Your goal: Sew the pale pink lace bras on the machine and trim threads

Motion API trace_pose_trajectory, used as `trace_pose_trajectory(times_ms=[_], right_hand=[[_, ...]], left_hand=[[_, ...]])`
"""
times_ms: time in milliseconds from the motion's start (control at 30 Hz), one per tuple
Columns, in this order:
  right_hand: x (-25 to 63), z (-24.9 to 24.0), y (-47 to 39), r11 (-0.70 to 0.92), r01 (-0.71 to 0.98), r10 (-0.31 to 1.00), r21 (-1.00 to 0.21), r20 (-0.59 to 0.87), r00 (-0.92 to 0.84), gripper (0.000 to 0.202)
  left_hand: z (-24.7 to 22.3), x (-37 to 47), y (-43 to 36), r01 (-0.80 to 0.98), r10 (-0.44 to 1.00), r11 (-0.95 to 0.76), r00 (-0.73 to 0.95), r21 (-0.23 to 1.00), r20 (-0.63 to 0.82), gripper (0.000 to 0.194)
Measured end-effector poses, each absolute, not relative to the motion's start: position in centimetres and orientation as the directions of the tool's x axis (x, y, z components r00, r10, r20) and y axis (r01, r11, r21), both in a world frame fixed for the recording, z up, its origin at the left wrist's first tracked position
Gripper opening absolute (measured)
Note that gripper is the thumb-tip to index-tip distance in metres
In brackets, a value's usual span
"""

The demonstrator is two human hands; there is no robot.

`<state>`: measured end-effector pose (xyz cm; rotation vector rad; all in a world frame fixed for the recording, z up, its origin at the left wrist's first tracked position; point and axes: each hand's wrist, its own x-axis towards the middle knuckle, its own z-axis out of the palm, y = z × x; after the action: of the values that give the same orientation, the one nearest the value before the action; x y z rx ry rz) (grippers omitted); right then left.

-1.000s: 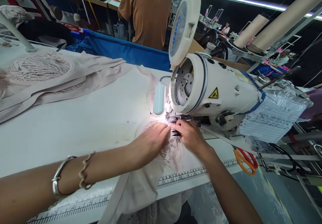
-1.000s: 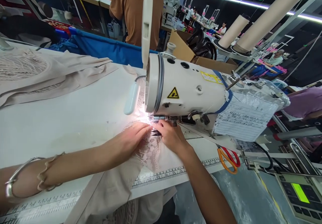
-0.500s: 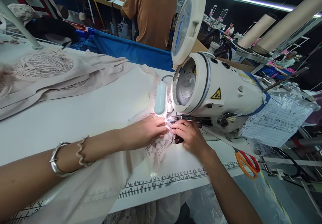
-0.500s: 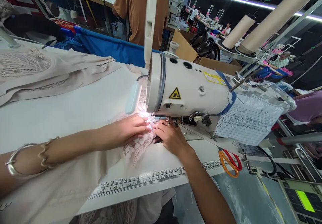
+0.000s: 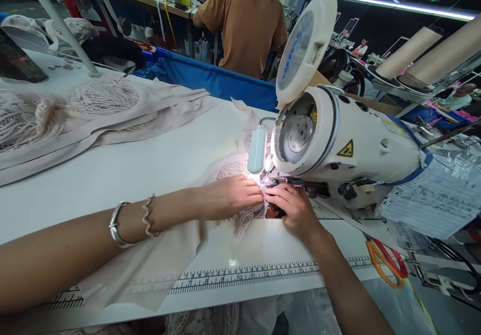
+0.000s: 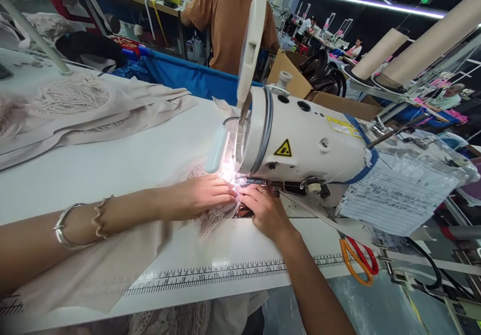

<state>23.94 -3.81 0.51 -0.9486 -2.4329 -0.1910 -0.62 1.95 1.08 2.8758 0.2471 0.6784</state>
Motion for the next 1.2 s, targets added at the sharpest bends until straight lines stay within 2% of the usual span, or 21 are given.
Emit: trace_pose_trajectory(times_ms=[67, 133, 467, 667, 733, 833, 1000, 1067, 1200], right_hand=[[23.9, 0.6, -3.8, 0.757, 0.650, 0.577, -0.068, 0.537, -0.615, 0.038], [23.8, 0.7, -3.9, 0.759, 0.647, 0.575, -0.077, 0.545, -0.610, 0.038], [23.8, 0.6, -3.9, 0.721, 0.687, 0.631, -0.090, 0.493, -0.599, 0.048], [23.5, 0.8, -4.0, 0.752, 0.656, 0.593, -0.070, 0.508, -0.625, 0.036], [23.4, 0.9, -4.0, 0.755, 0.654, 0.580, -0.048, 0.514, -0.632, 0.037], [23.4, 1.0, -4.1, 0.747, 0.664, 0.588, -0.038, 0.505, -0.632, 0.042], [23.4, 1.1, -4.0, 0.748, 0.662, 0.591, -0.049, 0.503, -0.631, 0.036], [23.3, 1.1, -4.0, 0.758, 0.651, 0.579, -0.046, 0.507, -0.638, 0.038], [23.4, 1.1, -4.2, 0.760, 0.648, 0.574, -0.046, 0.515, -0.636, 0.039]], left_hand=[[1.4, -0.7, 1.7, 0.115, 0.175, -0.976, 0.922, 0.186, 0.346, 0.030], [1.5, -0.7, 1.5, 0.165, 0.210, -0.973, 0.927, 0.164, 0.310, 0.027], [1.1, 0.1, 0.9, 0.300, 0.287, -0.954, 0.886, 0.021, 0.365, 0.026], [1.0, 0.2, 0.9, 0.255, 0.235, -0.967, 0.893, 0.000, 0.385, 0.027], [1.2, 0.1, 1.0, 0.232, 0.220, -0.972, 0.893, 0.018, 0.393, 0.026], [1.4, 0.0, 1.0, 0.247, 0.241, -0.968, 0.893, 0.034, 0.381, 0.022], [1.3, 0.1, 0.8, 0.336, 0.325, -0.942, 0.895, 0.015, 0.305, 0.016], [1.1, 0.1, 0.6, 0.376, 0.357, -0.927, 0.883, -0.005, 0.303, 0.017], [0.9, 0.2, 0.4, 0.446, 0.400, -0.891, 0.861, -0.086, 0.314, 0.032]])
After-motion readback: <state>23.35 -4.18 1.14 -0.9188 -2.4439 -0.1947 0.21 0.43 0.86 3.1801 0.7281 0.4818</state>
